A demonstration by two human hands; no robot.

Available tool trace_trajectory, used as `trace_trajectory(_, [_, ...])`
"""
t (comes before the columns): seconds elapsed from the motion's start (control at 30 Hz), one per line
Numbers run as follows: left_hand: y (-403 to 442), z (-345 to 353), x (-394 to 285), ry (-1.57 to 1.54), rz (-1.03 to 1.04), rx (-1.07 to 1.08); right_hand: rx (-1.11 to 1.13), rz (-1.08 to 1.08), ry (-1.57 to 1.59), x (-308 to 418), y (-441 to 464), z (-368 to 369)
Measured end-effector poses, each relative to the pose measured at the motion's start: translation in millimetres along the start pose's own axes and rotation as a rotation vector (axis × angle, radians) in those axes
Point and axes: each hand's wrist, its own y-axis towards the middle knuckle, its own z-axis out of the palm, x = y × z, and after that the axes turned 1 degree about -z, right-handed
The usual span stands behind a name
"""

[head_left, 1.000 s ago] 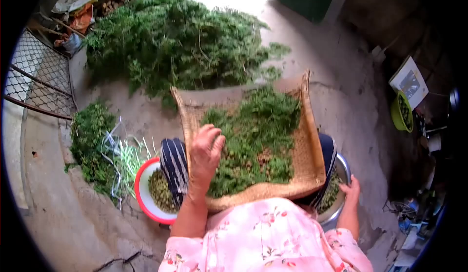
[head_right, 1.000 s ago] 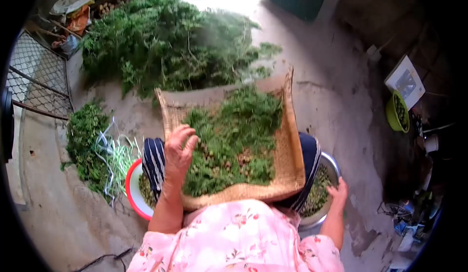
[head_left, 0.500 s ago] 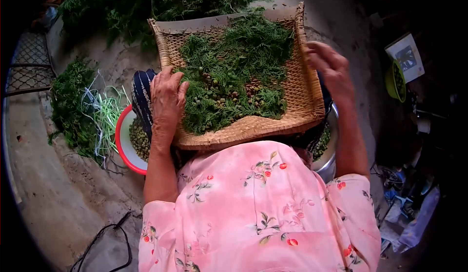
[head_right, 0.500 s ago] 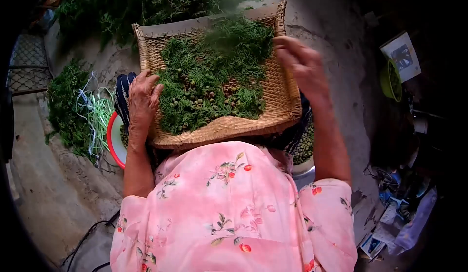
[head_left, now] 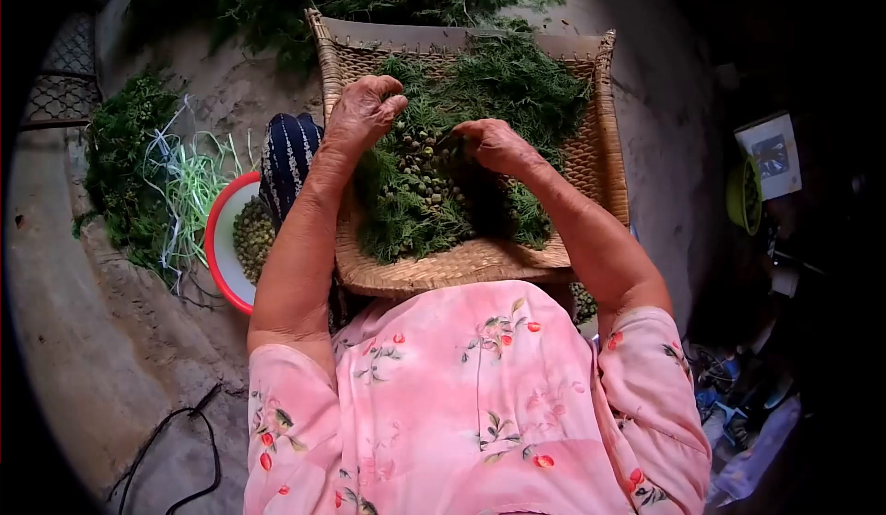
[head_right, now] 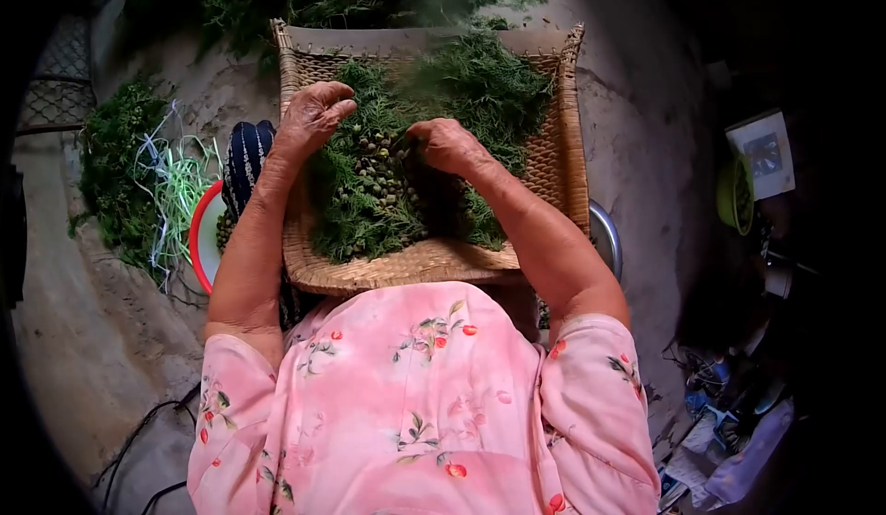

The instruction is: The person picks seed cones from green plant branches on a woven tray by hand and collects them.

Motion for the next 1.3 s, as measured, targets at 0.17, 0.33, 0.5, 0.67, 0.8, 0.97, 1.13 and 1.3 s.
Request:
trace_trajectory(0.17, [0.7, 8.5, 12.1, -0.098, -0.041, -0.027, -0.274, 0.122, -0.202, -1.5, -5.2, -13.1])
trace_trajectory(0.33, [-0.2, 5.6, 10.4, -0.150, -0.052, -0.056, -0.368, -0.493, -0.424, 30.1, 17.3, 1.2])
trace_trajectory(0.5, [-2.4, 4.0, 10.2, -0.126, -0.037, -0.037, -0.254, -0.532, -0.438, -5.1, 11.6, 7.5])
trace_trajectory(0.67, [-0.6, 1.5, 6.2, -0.123, -0.089, 0.064, -0.329, -0.151, -0.741, -15.4, -9.9, -37.3])
trace_trajectory(0.8, [-2.3, 3.7, 9.4, -0.126, -0.086, 0.075, -0.042, -0.370, -0.217, 50.7, -40.8, -20.1])
trace_trajectory(0.97, [-4.7, 1.5, 7.4, -0.083, -0.051, 0.077, 0.585, -0.740, -0.016, 82.2, -63.7, 38.1])
trace_trajectory(1.13, [-3.0, 1.0, 3.8, -0.051, -0.066, 0.110, 0.210, -0.708, -0.412, 39.1, -45.7, 21.6])
trace_trajectory(1.3, [-3.7, 2.7, 5.7, -0.071, -0.080, 0.112, -0.037, -0.415, -0.519, 7.9, -39.5, -13.5])
